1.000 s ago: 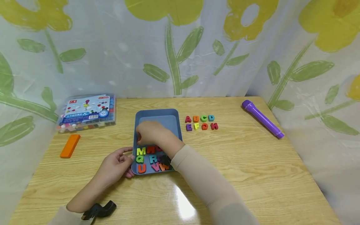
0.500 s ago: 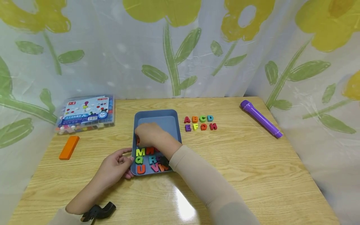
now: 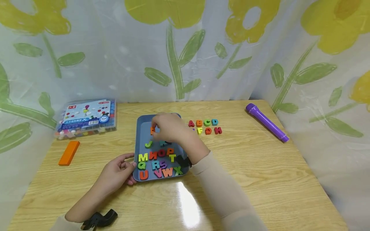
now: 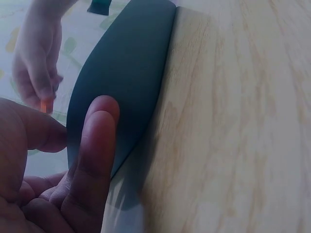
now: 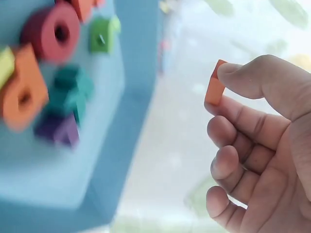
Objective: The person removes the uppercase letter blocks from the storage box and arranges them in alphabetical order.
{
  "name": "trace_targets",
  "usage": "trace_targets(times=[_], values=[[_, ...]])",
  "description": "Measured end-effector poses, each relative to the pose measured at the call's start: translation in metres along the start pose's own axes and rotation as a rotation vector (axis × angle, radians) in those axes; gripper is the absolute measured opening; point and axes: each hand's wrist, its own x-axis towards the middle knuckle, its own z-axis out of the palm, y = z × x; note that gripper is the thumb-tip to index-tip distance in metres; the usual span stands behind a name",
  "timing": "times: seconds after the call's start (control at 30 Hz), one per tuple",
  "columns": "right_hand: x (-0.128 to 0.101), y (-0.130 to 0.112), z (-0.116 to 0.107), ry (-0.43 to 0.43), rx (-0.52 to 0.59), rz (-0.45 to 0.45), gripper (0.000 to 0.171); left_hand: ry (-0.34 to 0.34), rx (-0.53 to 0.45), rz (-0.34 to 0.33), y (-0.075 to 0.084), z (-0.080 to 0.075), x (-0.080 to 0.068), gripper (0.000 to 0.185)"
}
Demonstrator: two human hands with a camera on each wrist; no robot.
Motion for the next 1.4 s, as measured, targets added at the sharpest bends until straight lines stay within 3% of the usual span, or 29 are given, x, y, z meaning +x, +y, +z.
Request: trace_targets(times=[0.17, 0.33, 0.67, 1.0, 1.4], values=[[-0.024, 0.027, -0.013, 0.077, 0.059, 0.040, 0.021, 0.004, -0.002, -0.004, 0.002, -0.001, -0.002, 0.052], [-0.048, 0.057, -0.013, 0.102, 0.108, 0.127, 0.022, 0.002, 0.002, -0.011, 0.002, -0.001, -0.002, 0.052], [-0.073, 0.098, 0.014, -0.022, 0.062, 0.263, 0.019, 0.006, 0.011, -0.006, 0.000, 0.000, -0.001, 0.052], [-0.074, 0.117, 0.038, -0.063, 0.013, 0.277, 0.017, 0.007, 0.006, -0.005, 0.002, 0.000, -0.002, 0.052], [-0.075, 0.118, 0.040, -0.046, 0.004, 0.281, 0.020, 0.000, 0.006, -0.008, 0.001, 0.001, -0.001, 0.052]])
